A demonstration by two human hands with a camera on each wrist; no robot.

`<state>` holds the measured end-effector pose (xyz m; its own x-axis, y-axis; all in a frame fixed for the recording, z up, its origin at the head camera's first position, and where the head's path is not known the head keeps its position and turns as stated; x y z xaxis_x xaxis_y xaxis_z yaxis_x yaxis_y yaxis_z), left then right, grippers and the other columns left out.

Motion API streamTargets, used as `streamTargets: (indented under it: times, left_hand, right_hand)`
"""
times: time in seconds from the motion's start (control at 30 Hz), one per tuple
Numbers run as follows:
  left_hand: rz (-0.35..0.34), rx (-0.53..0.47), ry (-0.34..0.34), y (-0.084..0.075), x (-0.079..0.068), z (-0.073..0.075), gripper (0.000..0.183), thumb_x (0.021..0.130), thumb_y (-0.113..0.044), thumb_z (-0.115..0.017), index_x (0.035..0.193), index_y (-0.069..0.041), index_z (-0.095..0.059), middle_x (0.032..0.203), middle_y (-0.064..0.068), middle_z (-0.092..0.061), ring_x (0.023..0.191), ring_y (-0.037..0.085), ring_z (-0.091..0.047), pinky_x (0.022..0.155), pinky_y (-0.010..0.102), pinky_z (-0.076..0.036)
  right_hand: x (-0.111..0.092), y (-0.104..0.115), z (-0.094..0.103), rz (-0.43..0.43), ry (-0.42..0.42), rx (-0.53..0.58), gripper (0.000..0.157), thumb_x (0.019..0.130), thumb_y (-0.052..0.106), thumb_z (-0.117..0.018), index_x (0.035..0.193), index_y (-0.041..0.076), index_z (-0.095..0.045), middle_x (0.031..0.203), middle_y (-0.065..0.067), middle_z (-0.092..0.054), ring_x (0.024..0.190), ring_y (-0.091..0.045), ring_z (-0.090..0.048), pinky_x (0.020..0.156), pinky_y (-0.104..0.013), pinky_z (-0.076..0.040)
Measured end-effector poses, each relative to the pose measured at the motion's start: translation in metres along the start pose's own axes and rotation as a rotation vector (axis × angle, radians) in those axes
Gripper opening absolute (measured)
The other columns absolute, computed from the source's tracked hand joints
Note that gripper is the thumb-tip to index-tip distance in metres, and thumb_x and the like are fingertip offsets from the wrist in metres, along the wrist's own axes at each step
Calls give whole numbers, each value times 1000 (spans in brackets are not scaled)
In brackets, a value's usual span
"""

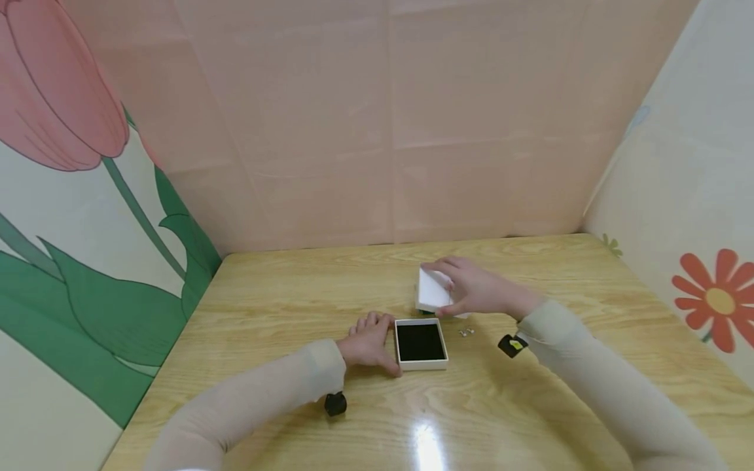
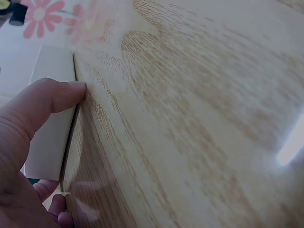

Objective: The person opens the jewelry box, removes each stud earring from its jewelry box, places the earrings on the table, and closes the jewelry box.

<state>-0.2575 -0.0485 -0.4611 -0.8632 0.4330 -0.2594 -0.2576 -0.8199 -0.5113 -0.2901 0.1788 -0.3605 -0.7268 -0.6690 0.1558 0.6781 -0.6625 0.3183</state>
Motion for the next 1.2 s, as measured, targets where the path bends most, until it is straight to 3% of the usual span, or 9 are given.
streamTargets:
  times: [0.27, 0.43, 0.87, 1.2]
  left_hand:
    - [-6, 19, 4, -1, -1, 1, 98, 57, -47, -89, 137, -19, -40, 125, 3, -39, 105, 23, -34, 87, 37, -29]
    - [-5, 16, 8, -1, -1, 1, 96, 58, -47, -89, 136, -19, -41, 121, 2, -39, 102, 23, -33, 83, 35, -28]
    - [20, 28, 25, -2, 0, 1, 104, 59, -46, -89, 143, -18, -35, 121, 3, -39, 101, 23, -34, 82, 35, -28]
    - [20, 30, 26, -4, -2, 2, 99, 60, -45, -89, 141, -20, -37, 121, 3, -39, 102, 22, -34, 82, 34, -28]
  right_hand:
    - [-9, 32, -33, 66, 137, 22, 90, 77, 48, -78, 149, 15, -36, 140, -11, -46, 114, -25, -47, 92, -46, -45]
    - [-10, 41, -47, 117, 165, 14, 87, 77, 46, -79, 147, 12, -39, 136, -9, -49, 112, -21, -48, 90, -41, -45]
    - [-8, 43, -64, 115, 189, -36, 85, 75, 49, -79, 145, 17, -43, 133, 0, -50, 108, -15, -47, 86, -34, -47]
    - [-8, 37, -74, 103, 208, -30, 86, 75, 51, -78, 145, 16, -42, 134, -4, -48, 107, -16, -47, 84, -33, -48]
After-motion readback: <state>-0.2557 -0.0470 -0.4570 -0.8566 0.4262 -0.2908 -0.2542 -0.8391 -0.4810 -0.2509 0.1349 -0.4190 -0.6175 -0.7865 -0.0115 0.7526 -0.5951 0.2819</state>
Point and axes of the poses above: each hand's wrist, its own x-axis towards the middle knuckle, its own z-axis out of the back of the hand, y = z × x, the point moved 3 cm from there along x, towards the middle knuckle
